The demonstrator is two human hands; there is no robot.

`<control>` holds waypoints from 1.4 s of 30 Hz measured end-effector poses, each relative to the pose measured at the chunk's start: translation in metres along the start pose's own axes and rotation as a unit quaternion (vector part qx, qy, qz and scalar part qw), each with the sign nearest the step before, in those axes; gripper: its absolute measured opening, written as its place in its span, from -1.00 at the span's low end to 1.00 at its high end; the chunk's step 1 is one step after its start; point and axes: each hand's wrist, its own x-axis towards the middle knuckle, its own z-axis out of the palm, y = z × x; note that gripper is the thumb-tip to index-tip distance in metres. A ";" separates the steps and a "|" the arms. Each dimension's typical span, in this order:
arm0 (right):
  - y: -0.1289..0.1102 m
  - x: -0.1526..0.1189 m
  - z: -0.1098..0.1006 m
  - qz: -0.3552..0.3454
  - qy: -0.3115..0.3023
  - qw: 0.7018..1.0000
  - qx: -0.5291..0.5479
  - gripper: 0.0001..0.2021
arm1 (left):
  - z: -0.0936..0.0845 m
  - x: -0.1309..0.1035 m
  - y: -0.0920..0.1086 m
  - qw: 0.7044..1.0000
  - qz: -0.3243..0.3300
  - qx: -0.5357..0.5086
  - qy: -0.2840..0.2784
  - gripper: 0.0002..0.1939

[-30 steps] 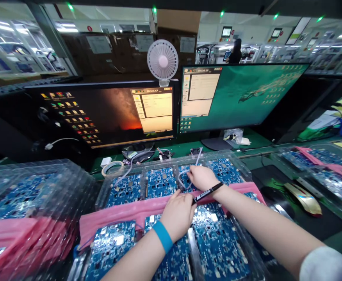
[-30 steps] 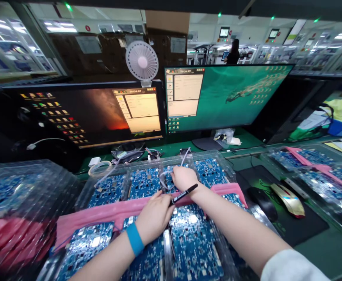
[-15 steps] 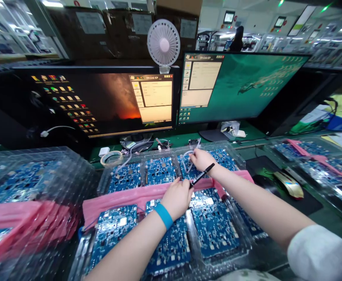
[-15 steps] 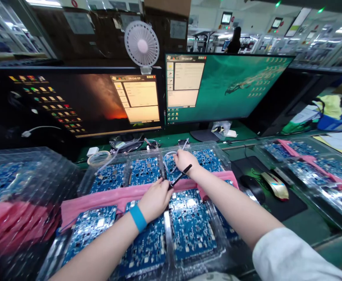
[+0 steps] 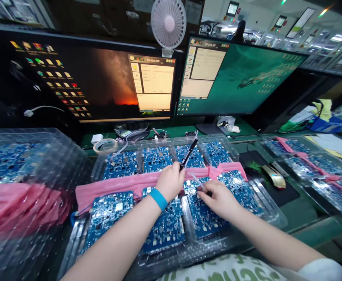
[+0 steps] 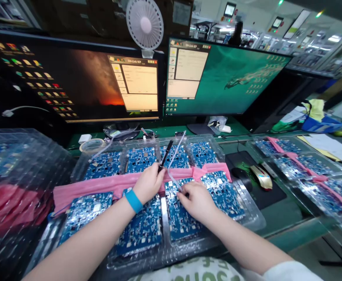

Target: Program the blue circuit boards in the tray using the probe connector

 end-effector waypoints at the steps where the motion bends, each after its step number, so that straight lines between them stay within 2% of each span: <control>1: 0.001 0.000 0.003 -0.001 0.004 1.000 -0.002 -0.75 | 0.000 0.000 0.000 1.000 0.000 0.002 -0.001 -0.84; 11: 0.004 -0.002 0.005 -0.042 0.012 0.999 -0.019 -0.75 | -0.002 0.000 0.002 1.000 -0.006 0.009 -0.011 -0.85; 17: 0.005 -0.002 0.004 -0.031 0.013 0.999 0.007 -0.76 | -0.001 0.000 0.001 1.000 -0.009 0.009 -0.019 -0.84; 42: 0.003 -0.002 0.013 -0.076 -0.027 0.992 -0.101 -0.91 | 0.000 0.000 0.001 1.000 -0.015 0.009 -0.018 -0.84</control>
